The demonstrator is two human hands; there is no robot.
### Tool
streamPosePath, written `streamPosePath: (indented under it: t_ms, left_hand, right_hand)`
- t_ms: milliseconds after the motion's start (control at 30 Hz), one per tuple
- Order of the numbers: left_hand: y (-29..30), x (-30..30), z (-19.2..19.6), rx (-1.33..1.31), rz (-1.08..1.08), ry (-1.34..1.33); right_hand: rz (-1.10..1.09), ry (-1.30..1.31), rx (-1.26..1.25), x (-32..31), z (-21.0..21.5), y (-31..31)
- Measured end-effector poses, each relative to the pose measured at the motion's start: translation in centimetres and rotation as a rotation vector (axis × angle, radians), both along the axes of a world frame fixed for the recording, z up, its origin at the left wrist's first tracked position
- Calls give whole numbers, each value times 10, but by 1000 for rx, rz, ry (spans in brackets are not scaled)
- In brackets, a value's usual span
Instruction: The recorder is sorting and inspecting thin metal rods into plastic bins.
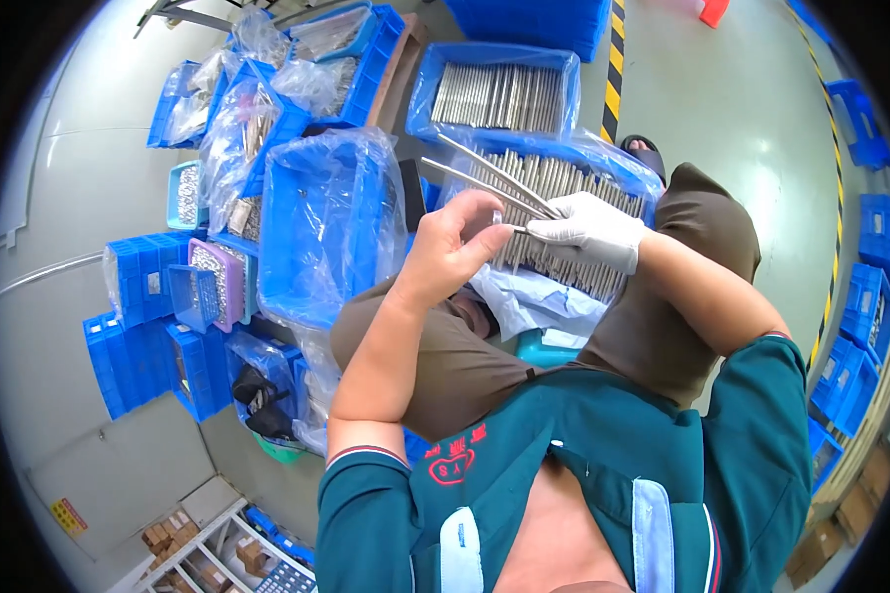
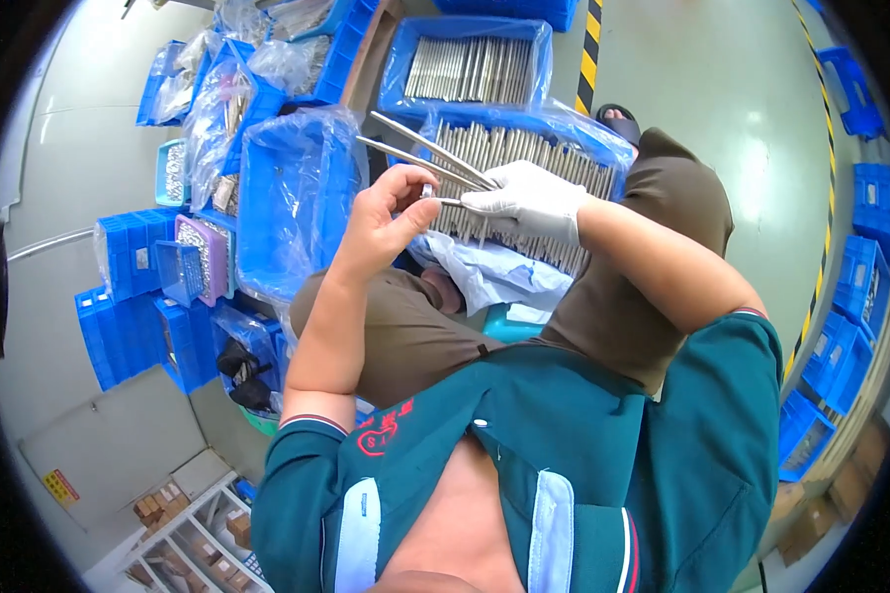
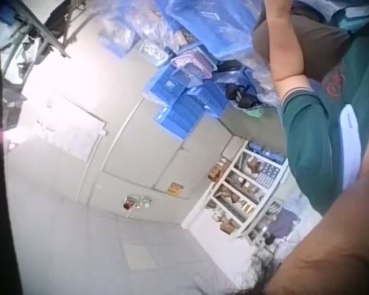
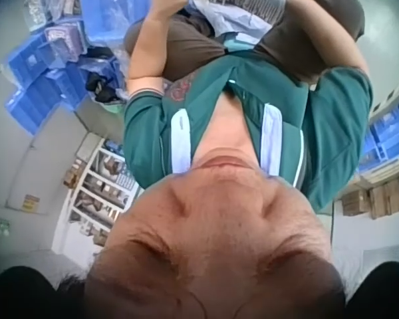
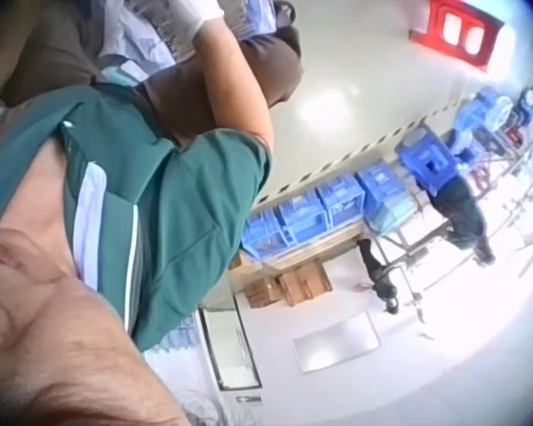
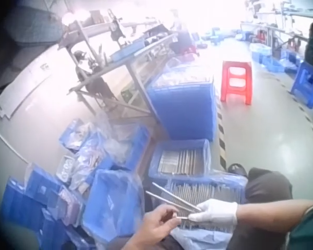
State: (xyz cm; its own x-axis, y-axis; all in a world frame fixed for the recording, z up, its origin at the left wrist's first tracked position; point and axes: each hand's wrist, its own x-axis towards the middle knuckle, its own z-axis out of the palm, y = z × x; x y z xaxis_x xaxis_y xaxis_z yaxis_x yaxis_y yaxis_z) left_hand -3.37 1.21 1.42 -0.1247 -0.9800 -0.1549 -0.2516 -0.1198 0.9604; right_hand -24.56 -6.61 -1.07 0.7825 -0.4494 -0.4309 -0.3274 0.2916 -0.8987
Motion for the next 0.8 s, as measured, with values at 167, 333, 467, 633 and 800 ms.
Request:
streamPosePath:
  t_ms: [167,333,467,633,800]
  left_hand:
    - [14,-17,7,-105,-79,89]
    - [25,-22,13,33,-255,84]
    - [30,-17,18,266,-291,310]
    - [22,34,15,260,256,355]
    - [-1,25,6,444,264,437]
  right_hand:
    - [80,70,210,-9,18,8]
    - [229,62,367,-27,5,28]
    - [453,122,497,-29,12,31]
    - [294,195,675,-44,-1,22]
    - [149,76,812,-22,9,14]
